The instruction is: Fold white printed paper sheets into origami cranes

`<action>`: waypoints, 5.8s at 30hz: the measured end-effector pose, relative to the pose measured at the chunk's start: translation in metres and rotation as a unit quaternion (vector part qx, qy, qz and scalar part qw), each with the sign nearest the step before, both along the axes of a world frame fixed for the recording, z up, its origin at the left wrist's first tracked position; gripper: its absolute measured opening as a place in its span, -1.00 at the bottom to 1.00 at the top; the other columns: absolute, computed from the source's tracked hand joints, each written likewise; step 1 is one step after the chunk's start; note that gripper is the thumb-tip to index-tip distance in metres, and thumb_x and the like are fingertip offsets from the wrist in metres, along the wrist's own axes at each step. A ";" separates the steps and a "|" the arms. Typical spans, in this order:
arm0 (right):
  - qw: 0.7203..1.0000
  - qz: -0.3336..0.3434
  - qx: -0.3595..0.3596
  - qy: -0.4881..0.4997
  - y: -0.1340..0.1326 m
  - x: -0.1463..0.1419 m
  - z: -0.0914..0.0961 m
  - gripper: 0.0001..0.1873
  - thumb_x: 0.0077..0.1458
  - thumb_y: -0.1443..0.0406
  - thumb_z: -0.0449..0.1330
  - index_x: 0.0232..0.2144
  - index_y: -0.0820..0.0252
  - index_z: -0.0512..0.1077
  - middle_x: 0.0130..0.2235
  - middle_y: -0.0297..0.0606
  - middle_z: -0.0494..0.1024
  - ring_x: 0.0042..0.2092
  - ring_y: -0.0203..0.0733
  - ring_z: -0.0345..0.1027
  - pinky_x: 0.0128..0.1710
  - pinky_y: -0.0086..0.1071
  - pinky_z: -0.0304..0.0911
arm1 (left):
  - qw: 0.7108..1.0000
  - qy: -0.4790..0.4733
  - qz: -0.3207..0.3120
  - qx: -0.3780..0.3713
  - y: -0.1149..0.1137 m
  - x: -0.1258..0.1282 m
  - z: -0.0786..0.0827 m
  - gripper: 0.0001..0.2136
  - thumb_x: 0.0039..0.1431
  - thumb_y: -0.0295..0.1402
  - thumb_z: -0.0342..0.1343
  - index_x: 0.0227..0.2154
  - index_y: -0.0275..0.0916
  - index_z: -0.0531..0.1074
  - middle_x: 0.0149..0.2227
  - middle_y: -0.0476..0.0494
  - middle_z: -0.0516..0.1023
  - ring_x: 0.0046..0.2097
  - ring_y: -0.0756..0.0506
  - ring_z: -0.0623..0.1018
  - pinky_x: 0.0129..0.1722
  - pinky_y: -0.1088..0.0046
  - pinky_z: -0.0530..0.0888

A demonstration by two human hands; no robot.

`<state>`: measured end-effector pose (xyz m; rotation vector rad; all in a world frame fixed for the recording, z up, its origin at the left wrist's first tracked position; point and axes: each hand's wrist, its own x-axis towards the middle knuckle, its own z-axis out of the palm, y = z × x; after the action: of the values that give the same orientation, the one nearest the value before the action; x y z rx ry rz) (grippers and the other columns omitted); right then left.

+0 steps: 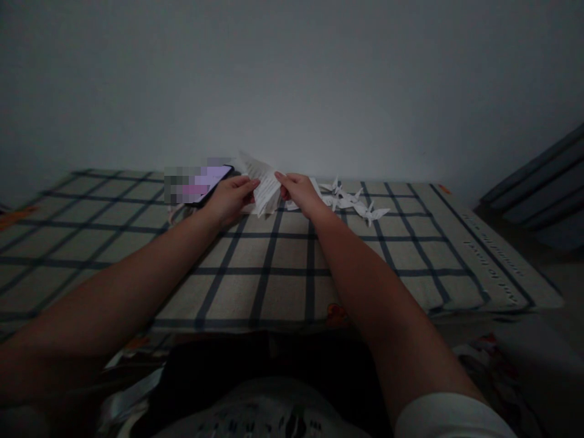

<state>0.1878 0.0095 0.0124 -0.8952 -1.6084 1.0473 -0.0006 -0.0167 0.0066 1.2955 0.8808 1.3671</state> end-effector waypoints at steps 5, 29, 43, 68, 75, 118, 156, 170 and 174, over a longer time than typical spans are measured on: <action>1.000 -0.015 0.018 -0.013 0.007 0.001 -0.005 -0.53 0.18 0.02 0.16 -0.62 0.19 0.31 -0.59 -0.40 0.33 -0.53 -0.41 0.17 -0.47 -0.49 0.12 | 0.999 -0.029 -0.016 -0.025 -0.005 0.000 0.007 -0.86 0.01 -0.36 0.30 -0.47 -0.31 0.48 -0.50 -0.01 0.50 -0.50 0.08 0.45 -0.42 0.58 0.43; 1.000 -0.009 -0.008 0.000 0.009 -0.001 -0.006 -0.71 0.03 0.07 0.30 -0.39 0.19 0.49 -0.45 -0.36 0.46 -0.42 -0.38 0.30 -0.45 -0.50 0.22 | 0.986 -0.087 -0.055 -0.134 -0.001 0.000 0.009 -0.80 0.12 -0.37 0.08 -0.27 -0.38 0.51 -0.32 -0.25 0.62 -0.41 -0.03 0.57 -0.41 0.48 0.55; 0.999 -0.010 -0.020 0.033 0.004 -0.005 -0.003 -0.72 0.06 0.12 0.29 -0.25 0.15 0.41 -0.55 -0.49 0.37 -0.56 -0.41 0.20 -0.54 -0.50 0.11 | 0.997 -0.032 -0.039 -0.051 -0.003 -0.001 0.002 -0.84 0.02 -0.36 0.32 -0.37 -0.32 0.50 -0.28 -0.10 0.56 -0.28 -0.01 0.60 -0.32 0.54 0.54; 0.998 0.010 -0.018 -0.054 0.001 -0.003 -0.002 -0.71 0.01 0.14 0.33 -0.50 0.24 0.43 -0.52 -0.35 0.46 -0.47 -0.38 0.29 -0.46 -0.46 0.16 | 0.996 0.036 -0.002 -0.076 -0.005 0.002 0.000 -0.79 -0.09 -0.35 0.40 -0.54 -0.32 0.48 -0.40 -0.15 0.60 -0.38 0.02 0.57 -0.29 0.49 0.51; 0.999 0.010 -0.027 0.021 0.001 -0.004 -0.002 -0.70 0.05 0.11 0.30 -0.50 0.20 0.39 -0.47 -0.37 0.46 -0.44 -0.40 0.29 -0.39 -0.49 0.23 | 0.997 0.039 0.003 -0.073 -0.004 0.001 0.004 -0.77 -0.06 -0.38 0.38 -0.55 -0.30 0.41 -0.42 -0.18 0.59 -0.41 0.02 0.55 -0.32 0.48 0.51; 1.000 -0.029 -0.002 0.007 0.006 0.001 0.000 -0.67 0.17 0.11 0.22 -0.52 0.20 0.40 -0.49 -0.34 0.44 -0.47 -0.41 0.26 -0.44 -0.50 0.22 | 0.988 -0.058 0.146 0.003 0.004 -0.002 0.003 -0.83 0.02 -0.26 0.27 -0.35 -0.17 0.45 -0.34 -0.01 0.48 -0.27 0.02 0.49 -0.24 0.52 0.42; 0.998 -0.028 0.042 0.035 0.009 0.002 -0.002 -0.63 0.16 0.01 0.20 -0.47 0.18 0.40 -0.48 -0.36 0.47 -0.51 -0.44 0.24 -0.48 -0.51 0.21 | 0.991 -0.124 0.042 -0.036 0.006 -0.004 0.006 -0.80 0.10 -0.18 0.18 -0.36 -0.22 0.44 -0.31 -0.10 0.54 -0.31 -0.03 0.53 -0.37 0.52 0.47; 0.998 0.015 -0.026 0.048 0.003 0.002 0.003 -0.54 0.08 -0.12 0.20 -0.33 0.15 0.45 -0.38 -0.33 0.53 -0.46 -0.42 0.29 -0.43 -0.52 0.27 | 0.999 0.007 0.008 -0.042 0.003 0.004 -0.006 -0.72 -0.18 -0.37 0.40 -0.37 -0.27 0.46 -0.34 -0.09 0.56 -0.37 0.03 0.52 -0.41 0.56 0.44; 0.998 0.026 -0.058 0.029 0.001 0.001 0.003 -0.48 0.07 -0.16 0.18 -0.27 0.16 0.48 -0.37 -0.30 0.53 -0.45 -0.40 0.32 -0.42 -0.51 0.27 | 0.997 0.042 0.069 0.020 0.008 -0.002 -0.007 -0.74 -0.13 -0.36 0.35 -0.35 -0.26 0.45 -0.34 -0.07 0.57 -0.36 0.02 0.51 -0.36 0.53 0.44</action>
<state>0.1886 0.0108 0.0156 -0.8958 -1.5429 1.2025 -0.0027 -0.0090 0.0001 1.3508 1.0208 1.4535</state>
